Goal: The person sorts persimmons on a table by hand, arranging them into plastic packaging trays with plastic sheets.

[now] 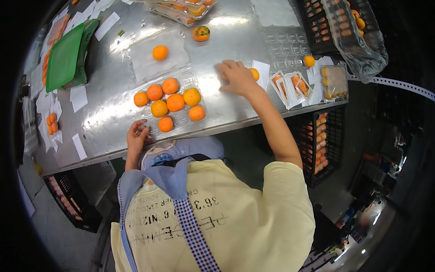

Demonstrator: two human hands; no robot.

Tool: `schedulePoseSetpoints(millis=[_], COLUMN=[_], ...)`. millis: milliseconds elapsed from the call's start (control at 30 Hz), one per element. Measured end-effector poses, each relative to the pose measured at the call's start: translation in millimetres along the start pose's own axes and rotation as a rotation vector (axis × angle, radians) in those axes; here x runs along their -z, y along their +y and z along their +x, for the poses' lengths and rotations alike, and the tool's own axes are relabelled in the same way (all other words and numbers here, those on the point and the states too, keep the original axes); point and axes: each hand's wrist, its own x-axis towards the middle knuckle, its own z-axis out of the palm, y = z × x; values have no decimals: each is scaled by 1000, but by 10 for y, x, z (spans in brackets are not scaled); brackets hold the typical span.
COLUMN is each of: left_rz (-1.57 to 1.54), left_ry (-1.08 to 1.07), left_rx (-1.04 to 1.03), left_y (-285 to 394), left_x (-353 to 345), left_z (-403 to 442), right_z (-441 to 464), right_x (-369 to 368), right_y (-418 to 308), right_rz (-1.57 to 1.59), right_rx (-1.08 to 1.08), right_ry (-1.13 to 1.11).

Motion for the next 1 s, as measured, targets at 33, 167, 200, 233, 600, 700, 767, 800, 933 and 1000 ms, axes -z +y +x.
schedulePoseSetpoints(millis=[33,167,200,233,600,700,767,800,933,1000], left_rz=[4,-4,2,8,-8,-4,-8,-11,-9,-10], left_ry=[0,-2,-3,-5,-13,-13,-16,-17,-17,-11], left_rx=[6,17,14,11,0,7,10,9,3,4], left_y=[14,20,14,8,-28,-2,-9,-28,-26,-20], left_x=[-6,-25,-20,-10,9,-1,2,7,4,-3], left_z=[-5,-7,0,10,46,35,31,39,37,30], right_z=[15,-89,-109,-142,-393,-377,-366,-363,-360,-352], right_x=[-122,47,90,131,186,206,232,240,224,182], right_y=[67,-85,-104,-157,-626,-764,-856,-885,-916,-891], right_rz=[-14,450,617,799,1529,1311,1171,1100,875,804], right_rx=[-15,-210,-246,-269,-154,-64,-67,-68,-44,3], right_ry=[-9,81,124,135,267,316,332,338,311,315])
